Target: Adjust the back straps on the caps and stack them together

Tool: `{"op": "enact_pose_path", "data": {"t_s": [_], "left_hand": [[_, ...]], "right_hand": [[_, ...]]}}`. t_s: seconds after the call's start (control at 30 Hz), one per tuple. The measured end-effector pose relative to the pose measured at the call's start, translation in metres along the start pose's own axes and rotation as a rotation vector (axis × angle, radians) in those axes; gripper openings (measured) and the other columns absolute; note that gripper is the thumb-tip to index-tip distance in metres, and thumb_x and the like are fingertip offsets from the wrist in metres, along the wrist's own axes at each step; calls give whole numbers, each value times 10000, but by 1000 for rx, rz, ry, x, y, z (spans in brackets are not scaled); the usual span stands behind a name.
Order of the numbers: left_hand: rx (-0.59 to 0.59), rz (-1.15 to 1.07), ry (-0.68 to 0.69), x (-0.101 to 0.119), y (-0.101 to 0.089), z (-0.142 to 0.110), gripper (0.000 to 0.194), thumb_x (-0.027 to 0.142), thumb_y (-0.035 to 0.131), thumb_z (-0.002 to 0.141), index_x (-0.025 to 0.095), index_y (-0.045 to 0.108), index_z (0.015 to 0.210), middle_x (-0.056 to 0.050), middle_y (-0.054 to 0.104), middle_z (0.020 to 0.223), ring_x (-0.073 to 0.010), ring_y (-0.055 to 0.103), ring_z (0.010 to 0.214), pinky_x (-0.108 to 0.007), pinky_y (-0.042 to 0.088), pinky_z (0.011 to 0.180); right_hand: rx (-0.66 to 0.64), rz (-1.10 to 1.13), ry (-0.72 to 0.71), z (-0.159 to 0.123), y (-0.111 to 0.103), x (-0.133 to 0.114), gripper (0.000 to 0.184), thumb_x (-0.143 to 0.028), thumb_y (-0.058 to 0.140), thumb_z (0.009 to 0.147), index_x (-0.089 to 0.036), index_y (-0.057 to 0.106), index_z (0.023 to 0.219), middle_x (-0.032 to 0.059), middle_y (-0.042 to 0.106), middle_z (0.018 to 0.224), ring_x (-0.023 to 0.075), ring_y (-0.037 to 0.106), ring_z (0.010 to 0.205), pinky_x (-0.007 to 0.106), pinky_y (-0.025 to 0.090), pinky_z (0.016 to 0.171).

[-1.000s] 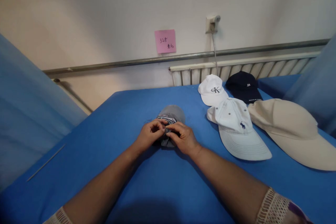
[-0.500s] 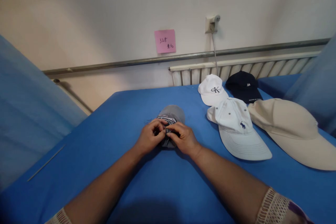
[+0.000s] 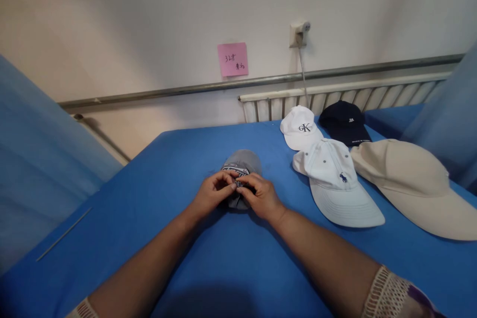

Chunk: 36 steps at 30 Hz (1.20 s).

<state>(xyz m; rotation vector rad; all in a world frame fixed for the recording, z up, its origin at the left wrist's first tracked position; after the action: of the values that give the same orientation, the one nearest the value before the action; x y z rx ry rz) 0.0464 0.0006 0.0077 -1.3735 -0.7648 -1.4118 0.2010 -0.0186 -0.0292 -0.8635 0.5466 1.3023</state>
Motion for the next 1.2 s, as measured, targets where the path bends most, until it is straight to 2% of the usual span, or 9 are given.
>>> {"op": "enact_pose_path", "data": {"t_s": [0.23,0.4,0.53,0.93,1.13,1.2], "left_hand": [[71,16,-68,-5,-1,3,178,237,691,683,156,550,611,-105,639,1025,-207,602,929,-347,454,864],[131,100,-42,-5,-2,3,160,188,666,657,165,523,590,-91,658,974,-200,612,905,-334,462,847],[77,106,-56,-2,-1,2,177,215,685,664,156,539,583,-100,659,983,-206,607,908,-335,460,832],[-108,-181,-238,-9,-8,2,218,279,769,647,135,607,626,-91,652,1079,-163,594,828,-276,433,717],[-128,-221,-277,-13,-10,2,272,333,767,678,127,591,654,-65,659,879,-94,506,615,-230,357,567],[-124,-247,-288,-14,-10,2,270,337,758,693,128,590,659,-60,655,871,-82,480,584,-228,342,550]], "right_hand": [[-20,-10,-18,0,0,-3,194,-231,589,867,-254,671,1041,30,675,937,172,633,875,302,500,787],[-25,-46,-26,-1,1,-2,191,-229,589,866,-248,668,1039,32,678,932,175,638,870,305,506,787],[-52,-52,-46,-1,1,-1,209,-216,589,866,-252,661,1058,38,679,958,180,640,890,316,510,800],[-60,-30,-48,-1,1,-1,241,-205,601,860,-268,669,1082,35,688,984,180,647,916,326,516,823],[-34,-12,-45,-1,0,-1,241,-221,604,861,-269,668,1088,30,693,978,176,648,908,325,519,818],[-31,-14,-38,-1,0,-2,234,-228,601,864,-271,671,1083,29,694,967,176,649,900,324,520,813]]}}
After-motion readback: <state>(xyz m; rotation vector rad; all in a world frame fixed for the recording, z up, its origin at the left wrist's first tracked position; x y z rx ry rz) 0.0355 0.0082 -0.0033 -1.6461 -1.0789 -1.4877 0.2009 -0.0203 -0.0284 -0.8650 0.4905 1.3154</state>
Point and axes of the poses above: each hand's wrist, its own z-axis towards the middle knuckle, its own y-axis out of the palm, x = y × z, the point moved 3 cm from there along z, towards the middle knuckle
